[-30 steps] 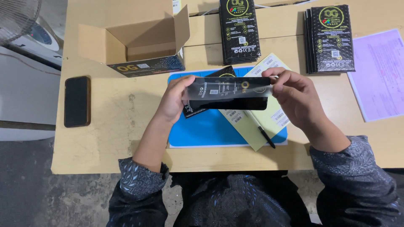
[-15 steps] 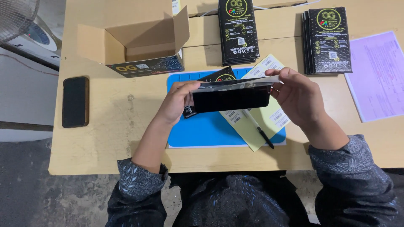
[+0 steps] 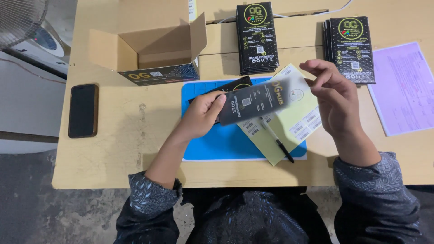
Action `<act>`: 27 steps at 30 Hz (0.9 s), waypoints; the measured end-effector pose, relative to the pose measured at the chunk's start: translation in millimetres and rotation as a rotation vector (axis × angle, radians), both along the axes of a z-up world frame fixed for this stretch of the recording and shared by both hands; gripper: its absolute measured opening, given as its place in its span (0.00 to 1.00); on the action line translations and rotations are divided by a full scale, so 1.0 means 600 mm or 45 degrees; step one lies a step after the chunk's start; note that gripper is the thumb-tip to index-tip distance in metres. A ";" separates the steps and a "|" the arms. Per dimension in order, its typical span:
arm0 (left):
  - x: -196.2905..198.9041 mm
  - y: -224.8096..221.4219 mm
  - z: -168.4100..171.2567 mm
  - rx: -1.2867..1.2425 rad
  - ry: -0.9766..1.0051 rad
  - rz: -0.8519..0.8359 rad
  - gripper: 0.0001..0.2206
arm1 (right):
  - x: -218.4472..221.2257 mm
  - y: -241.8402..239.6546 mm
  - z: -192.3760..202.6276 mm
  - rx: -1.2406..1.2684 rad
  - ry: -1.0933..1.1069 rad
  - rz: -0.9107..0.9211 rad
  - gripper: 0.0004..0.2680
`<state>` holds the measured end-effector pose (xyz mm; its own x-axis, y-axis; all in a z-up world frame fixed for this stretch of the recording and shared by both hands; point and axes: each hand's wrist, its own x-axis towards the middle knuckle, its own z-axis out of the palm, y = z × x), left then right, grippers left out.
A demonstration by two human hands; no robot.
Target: Inspecting a mobile phone screen replacement, applying a protective label, marking it with a pen, and packaging a stack of screens into a retail box.
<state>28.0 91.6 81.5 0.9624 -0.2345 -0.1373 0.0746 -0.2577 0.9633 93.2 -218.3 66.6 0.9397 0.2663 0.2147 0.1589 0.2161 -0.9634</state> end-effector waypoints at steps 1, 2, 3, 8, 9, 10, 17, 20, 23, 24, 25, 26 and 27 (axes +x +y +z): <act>0.001 -0.002 -0.004 0.000 -0.002 0.001 0.20 | 0.002 -0.001 0.001 0.000 -0.002 0.001 0.05; 0.001 -0.004 -0.009 0.003 -0.012 0.046 0.21 | 0.002 -0.002 0.002 -0.076 -0.076 -0.020 0.05; 0.001 -0.006 -0.013 0.006 -0.023 0.091 0.22 | 0.002 -0.003 0.002 -0.151 -0.151 -0.042 0.05; 0.002 -0.016 -0.044 -0.030 -0.294 0.234 0.16 | 0.049 -0.012 -0.053 -0.153 -0.068 -0.103 0.03; 0.003 -0.018 -0.055 -0.070 -0.435 0.269 0.17 | 0.060 -0.015 -0.066 -0.126 -0.020 -0.119 0.03; 0.007 -0.008 -0.081 -0.074 -0.439 0.270 0.17 | 0.067 -0.021 -0.069 -0.130 -0.024 -0.118 0.03; -0.006 -0.026 -0.060 -0.276 -0.417 0.415 0.20 | 0.051 0.003 -0.068 -0.393 -0.686 -0.578 0.06; -0.012 -0.043 -0.066 -0.346 -0.371 0.347 0.21 | 0.005 0.055 -0.069 -0.701 -1.309 -0.561 0.07; -0.013 -0.063 -0.084 -0.418 -0.319 0.291 0.21 | -0.032 0.105 -0.072 -0.863 -1.482 -0.438 0.09; -0.013 -0.070 -0.090 -0.453 -0.281 0.286 0.20 | -0.041 0.119 -0.074 -0.901 -1.508 -0.373 0.11; -0.018 -0.074 -0.085 -0.452 -0.279 0.282 0.20 | -0.041 0.123 -0.077 -0.903 -1.505 -0.377 0.11; -0.022 -0.078 -0.081 -0.439 -0.287 0.264 0.20 | -0.040 0.127 -0.080 -0.912 -1.505 -0.358 0.11; -0.026 -0.081 -0.076 -0.427 -0.296 0.246 0.21 | -0.040 0.132 -0.082 -0.922 -1.505 -0.339 0.11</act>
